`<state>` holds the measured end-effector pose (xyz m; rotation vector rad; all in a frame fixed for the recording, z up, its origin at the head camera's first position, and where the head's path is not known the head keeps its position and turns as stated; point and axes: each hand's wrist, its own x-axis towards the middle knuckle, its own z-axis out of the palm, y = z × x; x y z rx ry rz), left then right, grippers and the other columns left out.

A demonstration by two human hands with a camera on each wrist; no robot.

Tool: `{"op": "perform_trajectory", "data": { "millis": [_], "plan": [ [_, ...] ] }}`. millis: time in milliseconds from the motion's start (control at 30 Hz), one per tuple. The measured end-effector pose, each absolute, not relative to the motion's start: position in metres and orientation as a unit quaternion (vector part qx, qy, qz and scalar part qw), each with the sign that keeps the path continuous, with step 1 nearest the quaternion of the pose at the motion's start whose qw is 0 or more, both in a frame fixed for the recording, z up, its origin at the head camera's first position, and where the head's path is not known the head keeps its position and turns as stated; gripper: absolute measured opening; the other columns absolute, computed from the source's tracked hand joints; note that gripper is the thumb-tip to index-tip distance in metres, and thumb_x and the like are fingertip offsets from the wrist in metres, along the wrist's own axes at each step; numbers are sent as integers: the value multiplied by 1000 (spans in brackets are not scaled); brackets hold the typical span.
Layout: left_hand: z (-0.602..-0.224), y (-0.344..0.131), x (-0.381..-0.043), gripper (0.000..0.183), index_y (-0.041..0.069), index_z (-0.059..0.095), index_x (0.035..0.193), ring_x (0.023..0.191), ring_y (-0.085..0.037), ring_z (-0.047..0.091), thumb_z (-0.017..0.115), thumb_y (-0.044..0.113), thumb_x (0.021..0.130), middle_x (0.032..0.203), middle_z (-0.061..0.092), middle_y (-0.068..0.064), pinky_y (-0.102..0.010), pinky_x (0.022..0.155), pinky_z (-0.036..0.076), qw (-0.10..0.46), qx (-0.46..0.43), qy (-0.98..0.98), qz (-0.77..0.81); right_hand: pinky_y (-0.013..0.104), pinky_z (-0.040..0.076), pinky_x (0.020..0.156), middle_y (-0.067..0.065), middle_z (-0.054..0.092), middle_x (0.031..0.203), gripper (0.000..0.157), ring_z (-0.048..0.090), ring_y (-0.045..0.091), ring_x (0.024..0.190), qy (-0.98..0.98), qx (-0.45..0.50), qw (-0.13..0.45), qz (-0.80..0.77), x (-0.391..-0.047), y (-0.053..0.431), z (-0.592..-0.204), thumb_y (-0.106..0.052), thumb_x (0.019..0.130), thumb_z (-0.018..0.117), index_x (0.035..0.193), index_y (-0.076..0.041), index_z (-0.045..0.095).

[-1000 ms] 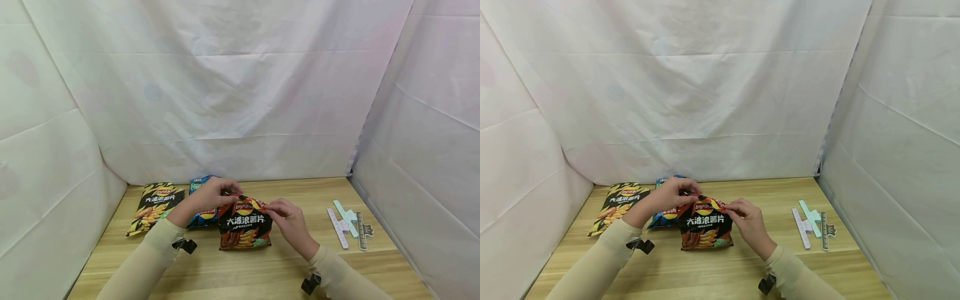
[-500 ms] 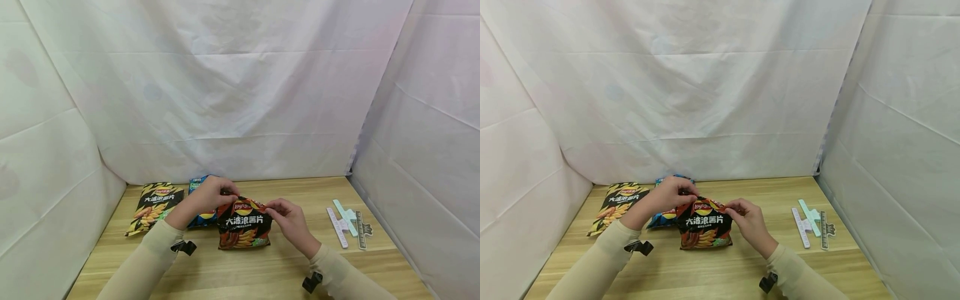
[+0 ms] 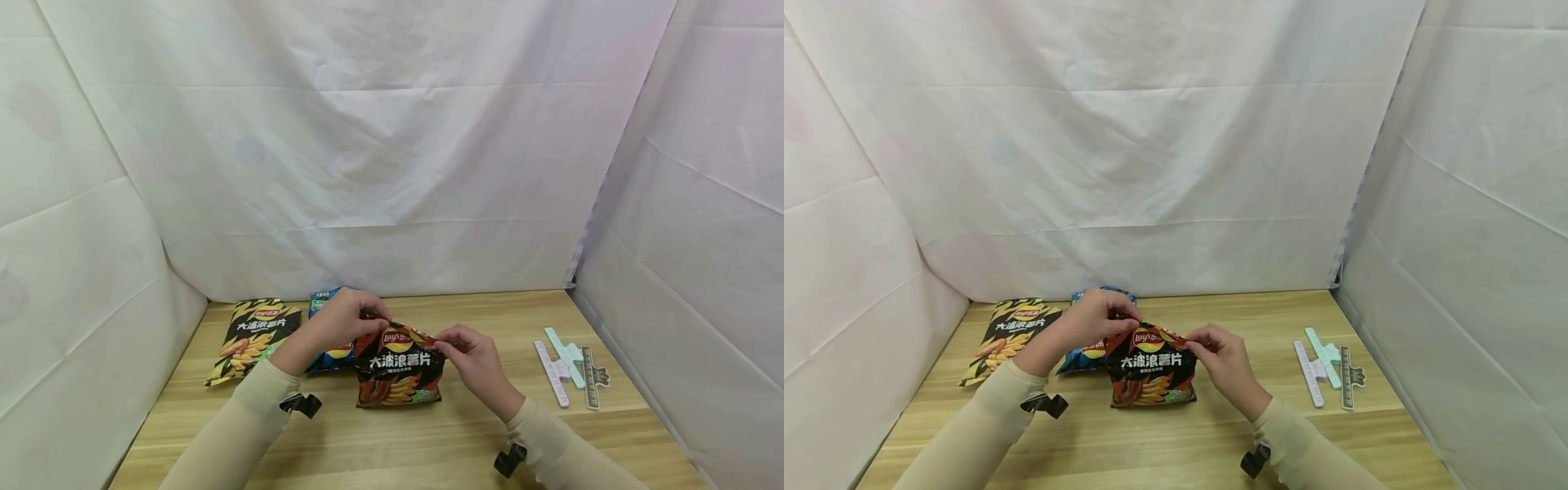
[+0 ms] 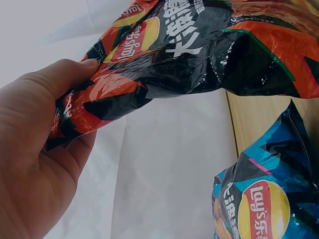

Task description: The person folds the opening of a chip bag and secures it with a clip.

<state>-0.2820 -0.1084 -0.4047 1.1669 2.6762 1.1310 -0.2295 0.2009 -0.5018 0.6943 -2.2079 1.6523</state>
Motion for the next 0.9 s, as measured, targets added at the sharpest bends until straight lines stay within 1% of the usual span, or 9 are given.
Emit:
{"op": "perform_trajectory", "data": {
  "millis": [200,367,500,600,667,767,900],
  "plan": [
    [-410,-108,-283,8,22,83,110,78,-1,69,80,17,106,104,78,12,-30,70,60,-6,396,845,358,27,60,70,2,77,101,20,73,20,84,-778,243,160,558,-230,203,-503,1,104,76,107,-18,81],
    [-414,-108,-283,9,22,83,110,79,-1,69,80,16,105,106,77,11,-30,71,60,-8,400,844,358,30,62,73,0,78,104,22,74,19,87,-788,254,155,539,-231,203,-502,2,101,79,109,-18,80],
    [-415,-108,-283,9,22,83,111,80,-1,69,80,16,106,107,77,10,-30,72,60,-7,396,845,359,34,63,76,-1,78,108,19,74,16,91,-802,264,144,516,-231,205,-498,-4,103,80,117,-17,79],
    [-415,-108,-284,9,22,82,111,79,-2,69,80,15,105,106,77,11,-31,71,60,-6,394,846,360,35,64,80,-2,78,114,23,74,15,96,-817,265,127,496,-231,209,-493,-10,104,80,126,-16,76],
    [-416,-108,-285,10,23,82,111,79,-2,69,80,15,105,105,77,11,-31,71,60,-6,394,846,360,35,63,83,-3,77,119,25,74,14,100,-827,260,111,487,-230,214,-489,-14,106,78,131,-17,74],
    [-416,-108,-286,10,23,82,111,80,-2,69,80,16,105,105,77,12,-31,72,60,-5,395,845,360,35,62,86,-3,75,123,25,72,15,105,-838,248,89,478,-229,226,-482,-18,110,73,135,-18,73],
    [-417,-107,-286,9,23,82,112,82,-1,69,80,17,106,104,77,13,-31,73,60,-5,393,847,358,34,60,86,0,75,125,24,71,17,106,-850,229,76,468,-229,243,-475,-19,114,67,136,-15,73]
  ]
}}
